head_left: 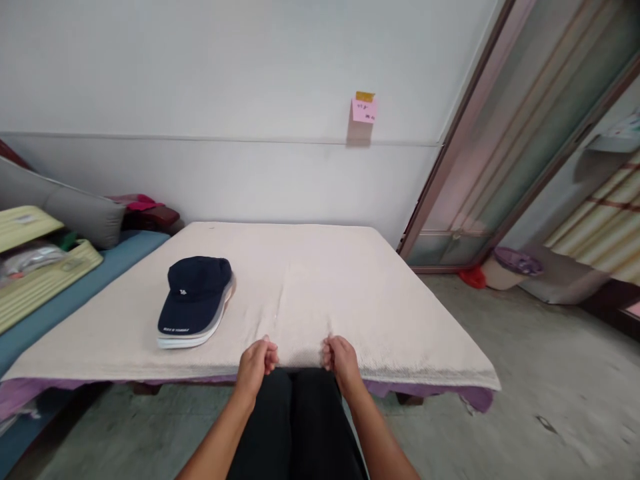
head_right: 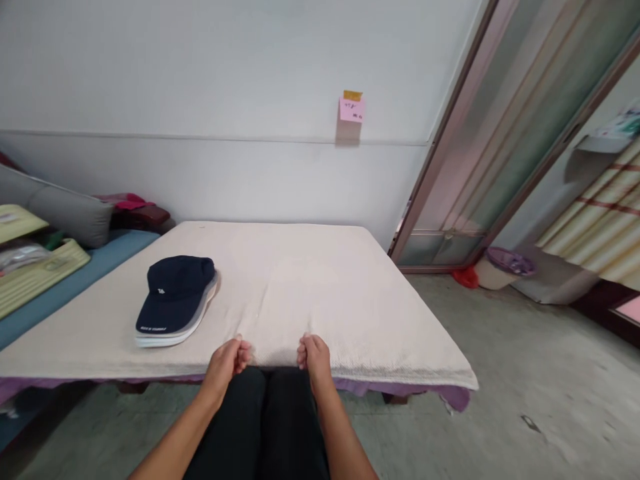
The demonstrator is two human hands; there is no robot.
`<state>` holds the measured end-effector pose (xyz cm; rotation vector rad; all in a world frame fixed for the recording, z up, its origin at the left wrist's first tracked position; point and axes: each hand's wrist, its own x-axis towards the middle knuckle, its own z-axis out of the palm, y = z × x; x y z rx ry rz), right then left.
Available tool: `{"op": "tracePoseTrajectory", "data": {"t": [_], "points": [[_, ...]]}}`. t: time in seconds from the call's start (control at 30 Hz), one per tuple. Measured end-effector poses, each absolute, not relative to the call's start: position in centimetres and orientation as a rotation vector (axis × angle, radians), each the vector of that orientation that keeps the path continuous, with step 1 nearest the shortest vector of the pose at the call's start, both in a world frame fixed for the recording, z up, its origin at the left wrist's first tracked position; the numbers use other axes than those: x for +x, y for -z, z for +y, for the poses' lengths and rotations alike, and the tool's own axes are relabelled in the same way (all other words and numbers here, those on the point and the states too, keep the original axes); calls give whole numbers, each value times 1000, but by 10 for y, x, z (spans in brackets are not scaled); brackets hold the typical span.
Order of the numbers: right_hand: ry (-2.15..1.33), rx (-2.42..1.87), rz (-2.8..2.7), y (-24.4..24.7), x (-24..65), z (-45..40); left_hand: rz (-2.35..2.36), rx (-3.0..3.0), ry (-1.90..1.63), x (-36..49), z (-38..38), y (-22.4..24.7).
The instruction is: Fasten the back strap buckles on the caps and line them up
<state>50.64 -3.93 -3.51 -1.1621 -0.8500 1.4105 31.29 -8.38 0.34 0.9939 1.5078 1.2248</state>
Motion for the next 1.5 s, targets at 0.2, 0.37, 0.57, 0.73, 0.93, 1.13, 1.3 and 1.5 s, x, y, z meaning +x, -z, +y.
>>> {"op": "tracePoseTrajectory", "data": {"t": [0.2, 0.37, 0.57, 0.73, 0.93, 1.13, 1.3, 1.5], "points": [[-1695, -817, -934, -83, 513, -32, 1232, 884, -1170, 311, -76, -95], [-1668, -696, -1074, -137, 517, -41, 1205, 1027, -1164, 318, -83, -138], [-1593, -734, -1138, -143, 518, -56, 1259, 1135, -1154, 325, -88, -143], [-1597, -736, -1113, -146, 519, -58, 1276, 1127, -1157, 328, -89, -145], [-1610, -730, -1102, -144, 516, -57, 1307, 1123, -1152, 329, -89, -144], [-1634, -730, -1087, -138, 512, -52, 1322, 1116, -1162, 324, -84, -128], [-1368, -1074, -1170, -77, 493, -43, 1423, 967, -1257, 315, -75, -76], [-1189, -1258, -1262, 23, 469, -66, 1570, 582, -1400, 273, -86, -4]]}}
